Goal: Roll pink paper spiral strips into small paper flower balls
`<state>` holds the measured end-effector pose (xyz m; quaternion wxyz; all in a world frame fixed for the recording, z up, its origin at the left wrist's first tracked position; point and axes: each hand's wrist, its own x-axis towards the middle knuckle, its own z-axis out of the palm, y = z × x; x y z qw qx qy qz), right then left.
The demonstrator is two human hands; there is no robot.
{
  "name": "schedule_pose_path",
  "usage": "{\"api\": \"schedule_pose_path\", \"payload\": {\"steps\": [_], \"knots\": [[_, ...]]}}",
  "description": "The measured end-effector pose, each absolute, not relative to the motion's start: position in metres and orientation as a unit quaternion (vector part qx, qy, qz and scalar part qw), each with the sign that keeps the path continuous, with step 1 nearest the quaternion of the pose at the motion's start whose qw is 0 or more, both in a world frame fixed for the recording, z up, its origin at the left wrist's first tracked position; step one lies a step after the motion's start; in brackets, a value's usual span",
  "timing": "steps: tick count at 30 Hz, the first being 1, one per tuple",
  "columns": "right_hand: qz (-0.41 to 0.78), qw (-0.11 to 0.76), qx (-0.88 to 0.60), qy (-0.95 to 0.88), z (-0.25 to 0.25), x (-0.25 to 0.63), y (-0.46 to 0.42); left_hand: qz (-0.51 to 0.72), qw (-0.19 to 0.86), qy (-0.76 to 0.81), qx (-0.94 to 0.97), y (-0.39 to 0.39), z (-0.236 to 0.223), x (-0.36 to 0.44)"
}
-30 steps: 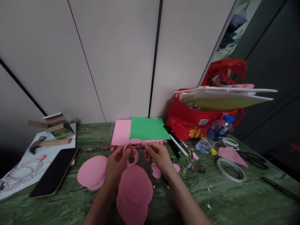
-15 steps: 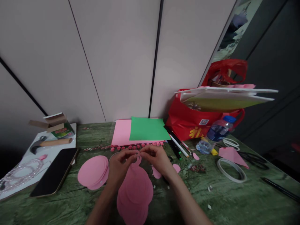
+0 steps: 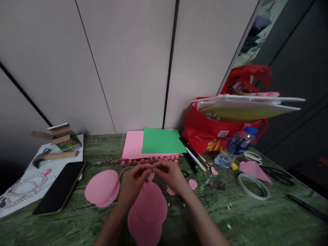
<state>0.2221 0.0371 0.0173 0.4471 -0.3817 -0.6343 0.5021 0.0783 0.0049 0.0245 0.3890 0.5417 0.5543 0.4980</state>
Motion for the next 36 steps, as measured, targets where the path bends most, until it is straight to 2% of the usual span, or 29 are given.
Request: {"api": "schedule_pose_path", "payload": {"steps": [3, 8, 19, 23, 28, 36], "knots": [[0.52, 0.445, -0.377, -0.625, 0.018, 0.221, 0.036, 0.499, 0.387, 0.564, 0.533, 0.004, 0.025, 0.077], [0.545, 0.489, -0.37, -0.572, 0.02, 0.222, 0.036, 0.502, 0.408, 0.556, 0.522, 0.004, 0.026, 0.078], [0.531, 0.521, -0.398, -0.537, 0.019, 0.229, 0.042, 0.522, 0.447, 0.545, 0.48, 0.001, 0.038, 0.08], [0.554, 0.512, -0.398, -0.522, 0.02, 0.231, 0.043, 0.532, 0.457, 0.535, 0.47, 0.002, 0.037, 0.08], [0.596, 0.46, -0.384, -0.535, 0.022, 0.23, 0.04, 0.532, 0.464, 0.53, 0.47, 0.003, 0.035, 0.08], [0.566, 0.461, -0.374, -0.572, 0.02, 0.226, 0.038, 0.533, 0.475, 0.525, 0.463, 0.002, 0.031, 0.082]]}}
